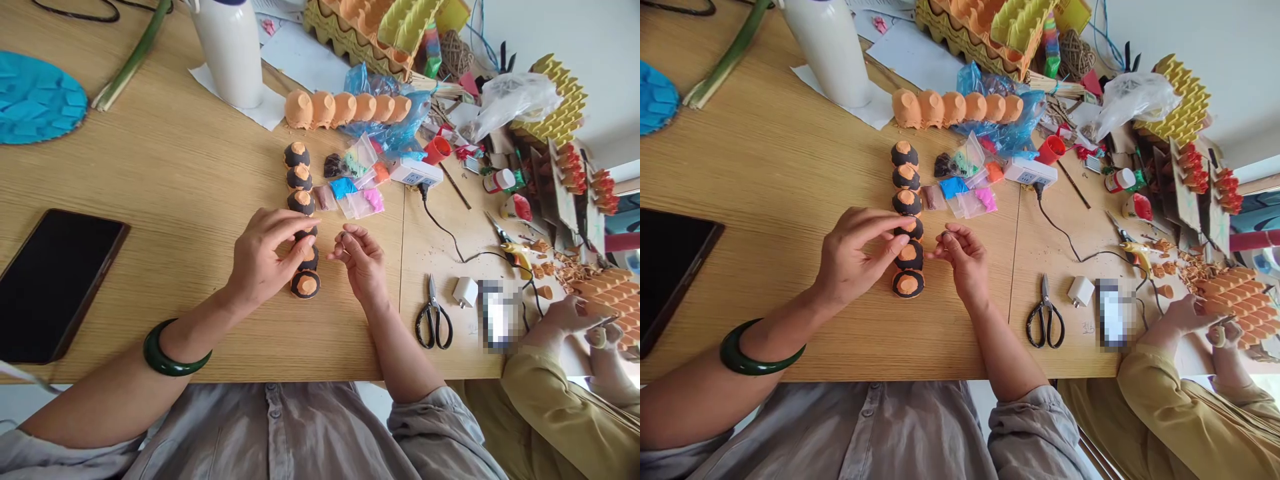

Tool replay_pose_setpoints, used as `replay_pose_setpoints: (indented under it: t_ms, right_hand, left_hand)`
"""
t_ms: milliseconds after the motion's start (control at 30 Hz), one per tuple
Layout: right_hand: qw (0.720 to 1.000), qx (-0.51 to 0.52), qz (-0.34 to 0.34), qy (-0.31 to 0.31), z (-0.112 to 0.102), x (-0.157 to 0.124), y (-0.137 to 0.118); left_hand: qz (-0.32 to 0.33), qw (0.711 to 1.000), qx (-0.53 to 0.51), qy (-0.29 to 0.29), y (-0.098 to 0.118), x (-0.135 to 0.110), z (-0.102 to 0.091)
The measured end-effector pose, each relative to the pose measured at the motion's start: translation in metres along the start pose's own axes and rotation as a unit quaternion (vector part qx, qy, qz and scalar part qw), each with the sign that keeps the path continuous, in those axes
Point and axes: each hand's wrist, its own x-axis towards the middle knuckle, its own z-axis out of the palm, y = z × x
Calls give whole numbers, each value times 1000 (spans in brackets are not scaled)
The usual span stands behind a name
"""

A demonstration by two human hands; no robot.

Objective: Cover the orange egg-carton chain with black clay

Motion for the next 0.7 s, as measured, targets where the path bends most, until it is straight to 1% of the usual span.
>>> replay_pose_setpoints:
  t_ms: [67, 167, 267, 367, 433, 500, 567, 633, 700]
  right_hand:
    - [999, -31, -11, 23, -1, 1, -1]
    - [993, -98, -44, 48, -3, 4, -4]
    - [985, -152, -66, 48, -6, 14, -7]
    - [969, -234, -73, 24, -7, 26, -6]
    - [939, -321, -120, -5, -7, 34, -3]
    - [892, -410, -188, -31, -6, 42, 0]
    - [848, -477, -227, -50, -5, 47, 4]
    - [822, -518, -229, -69, -3, 51, 6]
    - [812, -530, -231, -83, -2, 53, 4]
  left_hand:
    - [32, 998, 46, -27, -4, 0, 1]
    - [46, 995, 72, -56, -10, -1, 5]
    - [51, 994, 82, -45, -14, -2, 8]
    - [44, 995, 84, -29, -15, -2, 8]
    - [33, 996, 84, -21, -14, -2, 7]
    - [26, 996, 82, -14, -14, -1, 6]
    - [26, 997, 78, -11, -14, -1, 6]
    - [28, 997, 76, -10, -14, -1, 6]
    - [27, 997, 76, -8, -14, -2, 6]
